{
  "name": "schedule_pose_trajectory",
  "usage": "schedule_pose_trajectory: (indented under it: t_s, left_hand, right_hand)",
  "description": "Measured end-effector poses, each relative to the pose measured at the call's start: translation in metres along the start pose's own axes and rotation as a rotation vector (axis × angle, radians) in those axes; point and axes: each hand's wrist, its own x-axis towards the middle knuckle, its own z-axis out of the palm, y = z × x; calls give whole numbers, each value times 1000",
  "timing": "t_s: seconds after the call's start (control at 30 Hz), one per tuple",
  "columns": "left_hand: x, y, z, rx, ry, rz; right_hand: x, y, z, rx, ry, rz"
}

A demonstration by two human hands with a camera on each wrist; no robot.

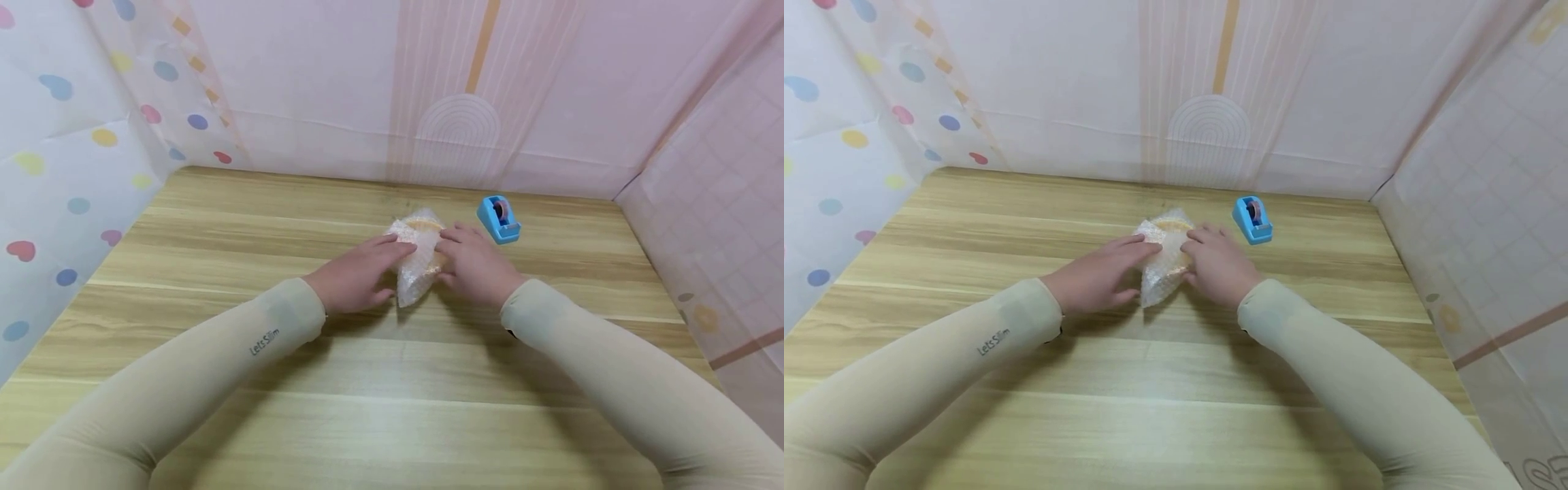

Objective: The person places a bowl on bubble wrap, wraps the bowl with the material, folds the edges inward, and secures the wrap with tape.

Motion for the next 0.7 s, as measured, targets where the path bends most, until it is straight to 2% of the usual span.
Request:
schedule_pose_trajectory:
  t_s: [0.07,0.2,0.47,0.6,0.7]
  left_hand:
    - [2,0,2,75,-5,17]
    - [3,3,5,178,-34,24]
    - [8,5,8,236,-68,0]
    - [12,7,8,267,-88,-15]
    - [15,10,6,275,-101,-32]
  right_hand:
    - [-2,2,1,16,-27,20]
    - [-5,2,2,55,-69,-3]
    - [-8,6,5,266,-85,20]
    - [-8,7,5,299,-82,31]
    - [-7,7,6,323,-60,81]
